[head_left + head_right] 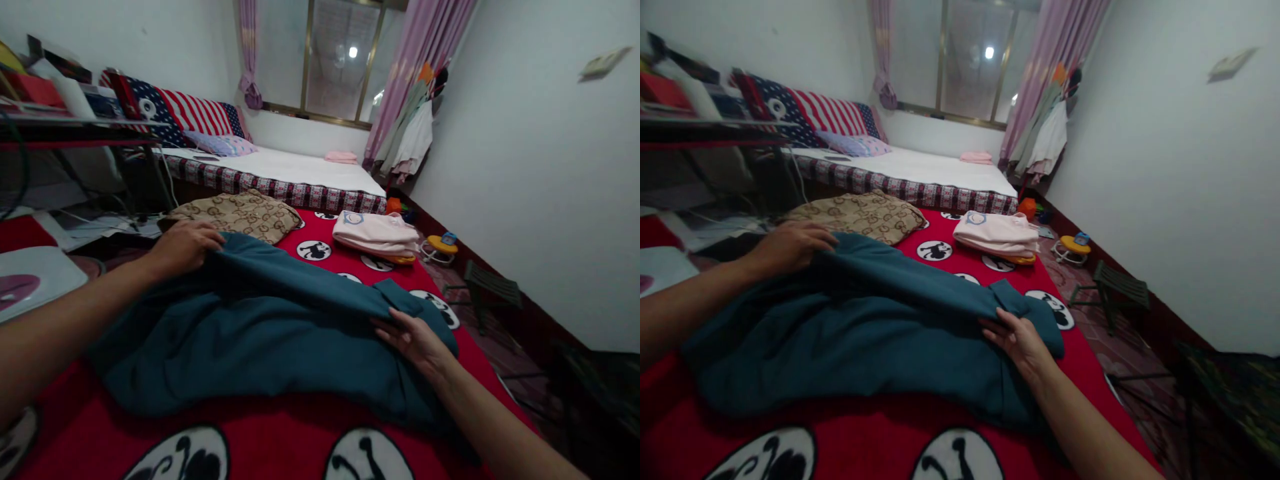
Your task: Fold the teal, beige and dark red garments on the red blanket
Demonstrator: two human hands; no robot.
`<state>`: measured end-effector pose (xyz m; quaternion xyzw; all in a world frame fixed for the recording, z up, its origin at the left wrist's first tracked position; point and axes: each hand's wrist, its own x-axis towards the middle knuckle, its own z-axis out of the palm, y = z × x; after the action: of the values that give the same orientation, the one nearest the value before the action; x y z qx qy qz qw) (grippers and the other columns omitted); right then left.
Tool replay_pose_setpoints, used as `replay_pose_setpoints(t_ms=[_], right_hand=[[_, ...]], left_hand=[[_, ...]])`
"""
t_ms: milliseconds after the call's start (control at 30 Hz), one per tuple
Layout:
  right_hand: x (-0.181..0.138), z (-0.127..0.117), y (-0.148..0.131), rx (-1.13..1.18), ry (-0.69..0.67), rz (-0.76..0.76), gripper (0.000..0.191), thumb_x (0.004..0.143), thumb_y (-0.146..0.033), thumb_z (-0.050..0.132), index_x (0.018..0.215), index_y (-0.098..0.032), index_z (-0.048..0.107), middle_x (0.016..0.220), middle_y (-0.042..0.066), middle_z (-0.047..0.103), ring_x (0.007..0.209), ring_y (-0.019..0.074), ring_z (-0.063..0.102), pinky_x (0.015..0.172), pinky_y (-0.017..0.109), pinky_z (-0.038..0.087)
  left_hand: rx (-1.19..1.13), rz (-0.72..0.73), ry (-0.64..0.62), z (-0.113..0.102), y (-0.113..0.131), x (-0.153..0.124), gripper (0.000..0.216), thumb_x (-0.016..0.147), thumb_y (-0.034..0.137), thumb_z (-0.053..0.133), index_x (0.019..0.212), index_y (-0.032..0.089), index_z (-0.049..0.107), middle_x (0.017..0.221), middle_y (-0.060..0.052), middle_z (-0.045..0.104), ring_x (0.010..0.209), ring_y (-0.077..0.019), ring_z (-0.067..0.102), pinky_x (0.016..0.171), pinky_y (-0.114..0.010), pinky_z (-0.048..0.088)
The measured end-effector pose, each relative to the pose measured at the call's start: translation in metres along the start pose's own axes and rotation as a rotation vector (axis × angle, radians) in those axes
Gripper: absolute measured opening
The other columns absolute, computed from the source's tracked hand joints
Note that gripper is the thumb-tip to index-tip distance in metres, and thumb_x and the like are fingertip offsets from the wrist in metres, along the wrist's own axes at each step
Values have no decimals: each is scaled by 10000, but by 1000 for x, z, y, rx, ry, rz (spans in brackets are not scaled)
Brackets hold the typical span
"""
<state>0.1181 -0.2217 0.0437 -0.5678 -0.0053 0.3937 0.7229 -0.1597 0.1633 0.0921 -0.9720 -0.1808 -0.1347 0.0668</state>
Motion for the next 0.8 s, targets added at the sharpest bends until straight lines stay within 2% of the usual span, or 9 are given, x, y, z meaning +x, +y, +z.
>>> replay_pose_setpoints(t_ms=[100,167,267,367,433,500,600,700,800], right_hand=[[-8,-27,-2,-166,-26,13,78,803,-185,659,843,-134,616,854,102,736,742,195,729,634,276,599],[-10,-42,-13,-366,-11,-37,198,814,-329,657,767,-141,613,731,82,712,562,148,670,526,250,554],[-6,-54,-30,-788,94,-393,325,785,-458,649,650,-171,579,577,17,615,442,118,543,441,237,459],[0,-53,-35,-1157,120,-839,175,756,-303,664,890,-190,663,883,57,673,751,195,643,642,307,531],[3,-48,-31,-1353,1,-985,440,722,-152,638,1156,-223,630,1209,91,600,1092,256,588,891,402,509],[6,-44,-25,-1503,-126,-1012,616,700,-56,592,1287,-242,567,1392,104,469,1284,283,457,1049,468,403],[8,-42,-22,-1556,-176,-1010,587,723,-17,540,1268,-230,580,1427,112,421,1311,276,430,1086,473,365],[-3,-46,-28,-1452,-143,-1071,433,741,-23,539,1119,-213,630,1260,94,543,1192,233,523,1032,412,418],[-28,-50,-33,-1469,-226,-936,250,777,-99,602,996,-212,643,1021,49,631,970,195,608,891,348,484]], left_hand=[[66,-5,-127,5,0,-6,273,690,113,483,767,169,739,1074,-11,710,1122,-230,488,1080,-450,270],[91,-79,-129,-3,13,-1,203,696,176,514,646,168,711,936,-16,714,975,-236,555,1026,-455,332],[12,-76,-64,-18,50,14,235,757,217,499,763,169,730,899,-42,683,867,-234,597,931,-436,416],[-288,170,-94,-16,101,23,322,873,304,483,1089,183,689,1143,-71,643,1036,-234,594,958,-386,437],[-447,315,-161,-5,135,20,401,883,396,536,1235,224,619,1306,-75,568,1162,-235,550,1006,-366,429],[-500,409,-175,8,163,10,470,855,420,601,1300,270,571,1418,-73,477,1258,-254,486,1048,-387,406],[-515,516,-136,20,191,-10,419,840,388,639,1244,283,606,1444,-72,443,1318,-272,417,1089,-429,366],[-497,544,-161,21,202,-29,382,799,371,691,1167,285,641,1335,-72,531,1238,-276,482,1042,-444,404],[-465,517,-241,20,201,-42,487,742,321,745,1209,293,609,1207,-66,595,1074,-255,570,927,-409,473]])
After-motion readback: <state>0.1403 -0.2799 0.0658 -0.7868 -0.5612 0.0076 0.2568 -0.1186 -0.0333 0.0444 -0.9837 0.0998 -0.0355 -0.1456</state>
